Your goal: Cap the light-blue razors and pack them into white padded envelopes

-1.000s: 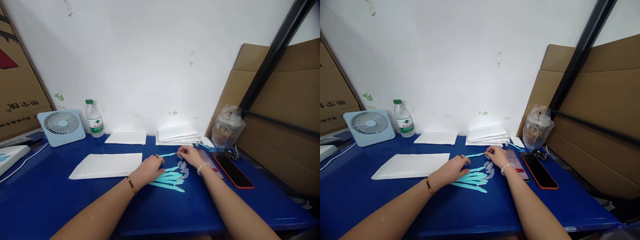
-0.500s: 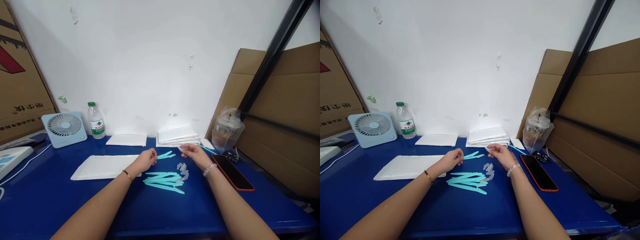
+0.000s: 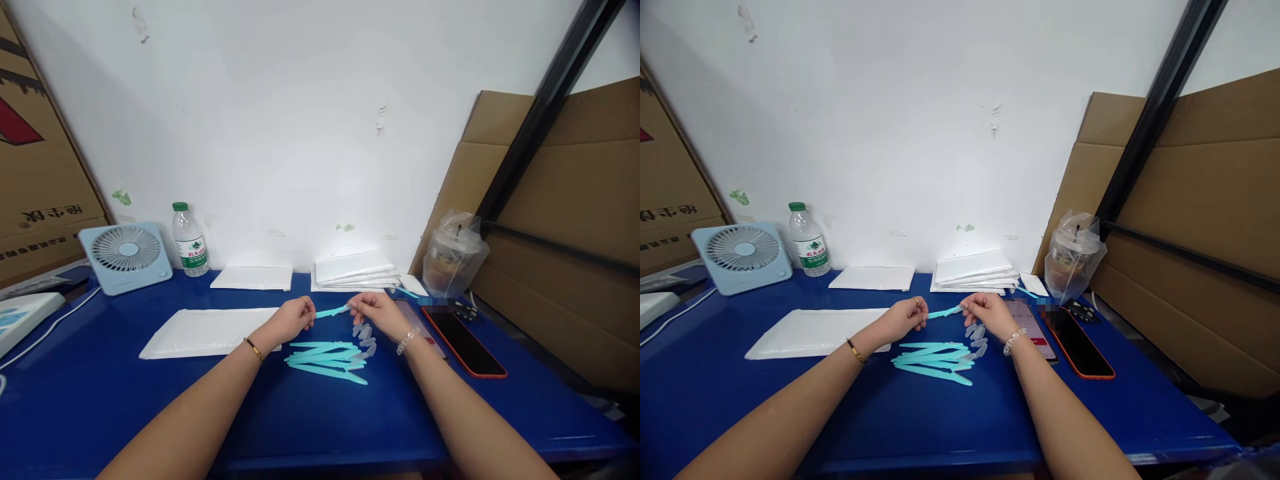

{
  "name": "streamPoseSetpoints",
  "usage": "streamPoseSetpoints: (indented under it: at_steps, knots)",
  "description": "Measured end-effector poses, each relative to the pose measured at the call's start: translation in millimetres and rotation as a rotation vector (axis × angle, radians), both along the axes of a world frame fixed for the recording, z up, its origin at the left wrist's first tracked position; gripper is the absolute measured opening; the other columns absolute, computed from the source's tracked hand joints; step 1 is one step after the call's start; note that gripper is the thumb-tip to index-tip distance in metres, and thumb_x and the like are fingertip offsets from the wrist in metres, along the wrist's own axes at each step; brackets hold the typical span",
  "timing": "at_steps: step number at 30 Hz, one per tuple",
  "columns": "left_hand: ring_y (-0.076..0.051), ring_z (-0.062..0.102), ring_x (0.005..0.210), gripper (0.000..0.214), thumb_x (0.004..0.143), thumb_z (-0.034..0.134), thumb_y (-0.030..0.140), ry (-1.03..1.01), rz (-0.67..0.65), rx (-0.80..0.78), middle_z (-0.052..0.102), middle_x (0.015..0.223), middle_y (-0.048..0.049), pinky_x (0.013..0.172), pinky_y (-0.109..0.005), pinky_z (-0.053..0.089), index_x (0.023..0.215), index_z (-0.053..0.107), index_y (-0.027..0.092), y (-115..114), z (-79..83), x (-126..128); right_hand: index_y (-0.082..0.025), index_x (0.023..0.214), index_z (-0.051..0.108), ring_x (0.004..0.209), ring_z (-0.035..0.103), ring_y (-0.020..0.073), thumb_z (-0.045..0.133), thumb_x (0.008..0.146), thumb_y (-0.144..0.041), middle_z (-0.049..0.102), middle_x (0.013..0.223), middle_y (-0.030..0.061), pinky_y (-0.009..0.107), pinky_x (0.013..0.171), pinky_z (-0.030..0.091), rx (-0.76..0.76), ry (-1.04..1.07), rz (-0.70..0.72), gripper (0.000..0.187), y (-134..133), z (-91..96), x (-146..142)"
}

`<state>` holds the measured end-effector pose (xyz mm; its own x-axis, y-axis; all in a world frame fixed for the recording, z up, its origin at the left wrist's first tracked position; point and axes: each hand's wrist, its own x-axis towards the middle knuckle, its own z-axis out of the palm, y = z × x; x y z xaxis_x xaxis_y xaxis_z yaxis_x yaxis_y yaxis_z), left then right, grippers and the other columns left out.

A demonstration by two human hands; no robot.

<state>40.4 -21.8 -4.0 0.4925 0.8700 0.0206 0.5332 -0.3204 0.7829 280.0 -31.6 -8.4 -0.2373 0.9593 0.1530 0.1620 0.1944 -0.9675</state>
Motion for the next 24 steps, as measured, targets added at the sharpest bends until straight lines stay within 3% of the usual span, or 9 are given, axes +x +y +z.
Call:
streamPoseSetpoints:
  at_steps: [6, 9, 12, 15, 19, 24]
  knots:
    - [-0.013, 0.057, 0.066, 0.017, 0.083, 0.04, 0.033, -0.008, -0.017, 0.078, 0.06, 0.074, -0.0006, 0.06, -0.023, 0.043, 0.084, 0.049, 0.019, 3.8, -8.2, 3.5, -0.017, 0.075, 0.065, 0.05, 0.059, 0.0113, 0.058, 0.075, -0.047, 0.064, 0.062, 0.0015, 0.025, 0.054, 0.048, 0.01, -0.077, 0.032, 0.031, -2.8, -0.3, -8.0]
    - [-0.015, 0.056, 0.071, 0.017, 0.082, 0.042, 0.032, 0.149, 0.082, 0.2, 0.06, 0.078, -0.0024, 0.063, -0.025, 0.041, 0.082, 0.053, 0.019, 8.1, -9.3, 3.1, -0.018, 0.07, 0.068, 0.049, 0.055, 0.0118, 0.059, 0.074, -0.046, 0.061, 0.057, 0.0012, 0.025, 0.051, 0.044, 0.138, -0.25, -0.069, 0.029, 0.9, -2.3, 3.4]
    - [-0.02, 0.054, 0.087, 0.018, 0.077, 0.051, 0.033, 0.287, 0.175, 0.335, 0.06, 0.092, -0.0057, 0.074, -0.029, 0.04, 0.087, 0.058, 0.02, 6.7, -4.4, 1.5, -0.021, 0.069, 0.07, 0.058, 0.054, 0.0134, 0.067, 0.067, -0.039, 0.061, 0.069, 0.0029, 0.025, 0.053, 0.043, 0.267, -0.406, -0.071, 0.019, 3.7, -5.1, 19.2]
    - [-0.021, 0.054, 0.091, 0.03, 0.072, 0.058, 0.042, 0.264, 0.061, 0.363, 0.059, 0.097, -0.0046, 0.075, -0.028, 0.04, 0.094, 0.06, 0.022, -3.5, 3.5, 1.9, -0.021, 0.069, 0.07, 0.06, 0.053, 0.013, 0.071, 0.061, -0.034, 0.06, 0.076, 0.0028, 0.024, 0.052, 0.042, 0.252, -0.54, 0.022, 0.016, 4.0, -8.0, 27.4]
    - [-0.017, 0.056, 0.074, 0.028, 0.067, 0.061, 0.046, 0.257, -0.199, 0.242, 0.062, 0.084, -0.0021, 0.059, -0.024, 0.039, 0.082, 0.065, 0.022, -18.4, 7.2, 7.7, -0.019, 0.066, 0.066, 0.058, 0.051, 0.0117, 0.069, 0.064, -0.033, 0.059, 0.074, 0.0019, 0.023, 0.05, 0.04, 0.201, -0.636, 0.056, 0.015, 3.0, -9.0, 25.2]
    - [-0.016, 0.055, 0.062, 0.018, 0.073, 0.053, 0.034, 0.289, -0.179, 0.156, 0.064, 0.073, -0.0021, 0.05, -0.023, 0.034, 0.072, 0.065, 0.021, -20.2, 2.6, 12.9, -0.019, 0.077, 0.061, 0.055, 0.055, 0.0113, 0.061, 0.074, -0.034, 0.059, 0.064, -0.0011, 0.022, 0.051, 0.042, 0.121, -0.445, 0.034, 0.016, 3.4, -5.6, 21.2]
